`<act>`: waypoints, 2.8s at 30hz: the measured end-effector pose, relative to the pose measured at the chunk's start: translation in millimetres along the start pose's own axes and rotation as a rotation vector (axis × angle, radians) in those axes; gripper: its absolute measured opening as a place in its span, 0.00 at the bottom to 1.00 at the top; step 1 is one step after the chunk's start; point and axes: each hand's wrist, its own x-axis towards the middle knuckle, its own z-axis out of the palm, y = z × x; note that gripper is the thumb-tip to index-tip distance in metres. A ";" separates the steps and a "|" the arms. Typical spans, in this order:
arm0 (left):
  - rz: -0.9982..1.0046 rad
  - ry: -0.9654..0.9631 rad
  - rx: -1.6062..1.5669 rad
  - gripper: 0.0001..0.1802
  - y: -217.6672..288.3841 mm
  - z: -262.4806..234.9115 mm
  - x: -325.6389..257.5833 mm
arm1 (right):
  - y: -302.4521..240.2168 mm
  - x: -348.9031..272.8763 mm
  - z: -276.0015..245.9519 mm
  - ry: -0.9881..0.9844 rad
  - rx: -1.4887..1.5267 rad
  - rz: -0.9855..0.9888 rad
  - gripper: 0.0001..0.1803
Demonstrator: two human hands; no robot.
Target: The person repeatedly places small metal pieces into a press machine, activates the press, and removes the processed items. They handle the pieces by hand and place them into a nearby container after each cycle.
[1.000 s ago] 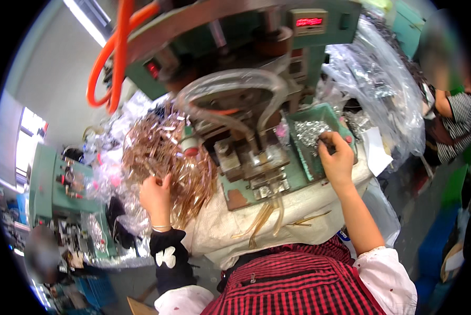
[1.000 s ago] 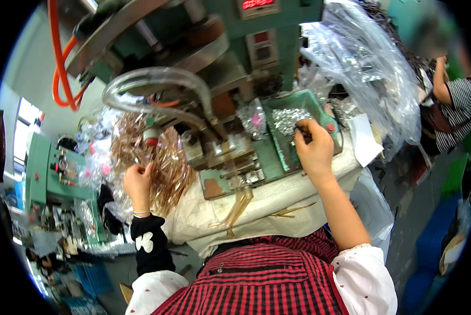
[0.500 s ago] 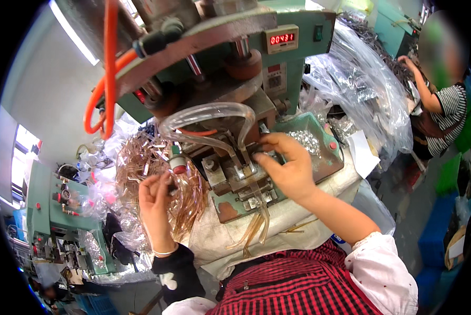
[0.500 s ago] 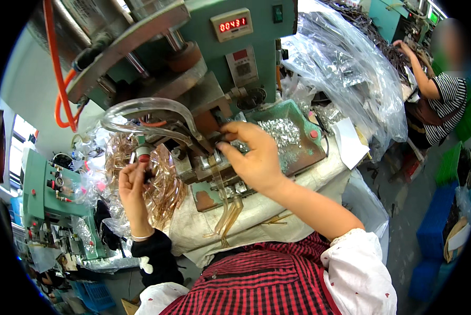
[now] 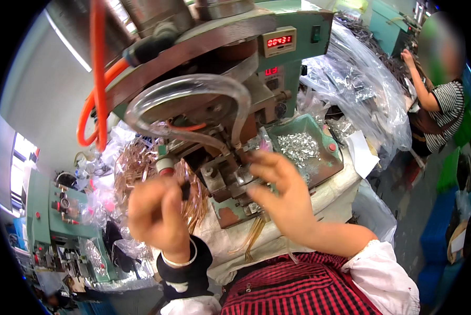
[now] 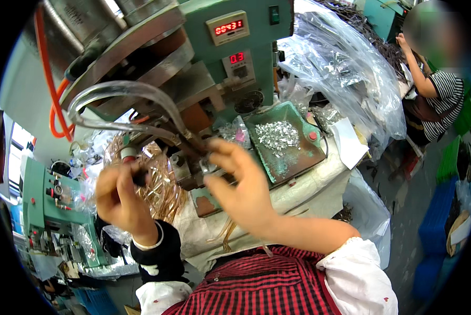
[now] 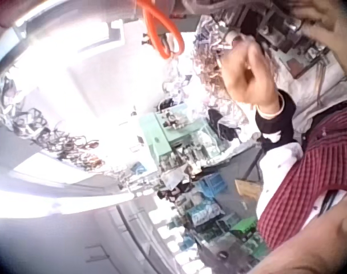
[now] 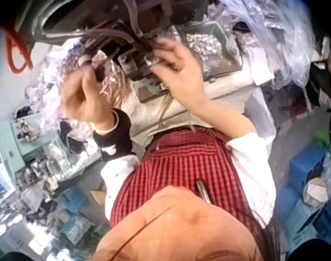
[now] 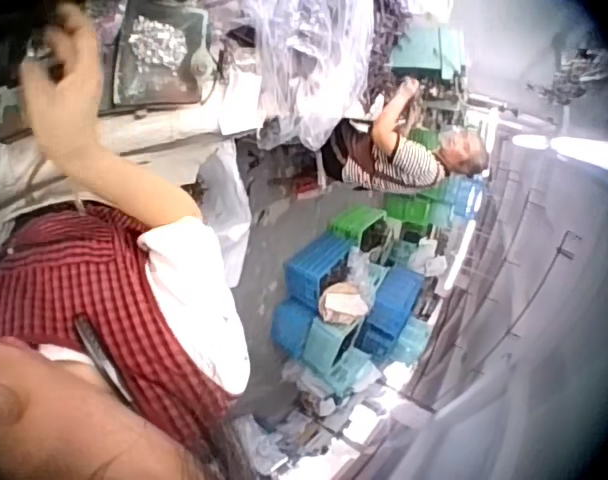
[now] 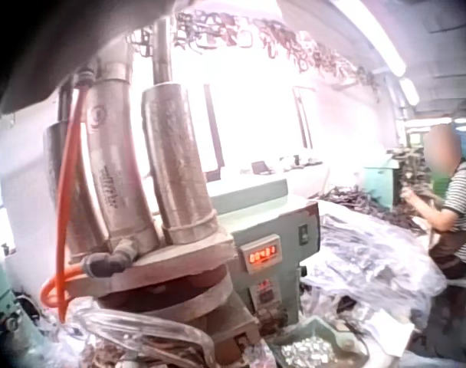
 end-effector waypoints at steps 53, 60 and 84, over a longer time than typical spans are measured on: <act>-0.367 -0.452 0.921 0.05 -128.2 -121.0 -111.2 | 26.3 5.4 -112.5 0.175 -0.686 -0.321 0.08; -0.535 -0.043 0.622 0.07 -95.1 -69.3 -93.4 | 40.2 47.8 -24.4 0.047 -0.303 -0.329 0.15; 0.387 -0.496 0.092 0.15 7.5 42.1 -56.0 | 53.0 22.9 -130.8 0.019 -0.937 -0.230 0.15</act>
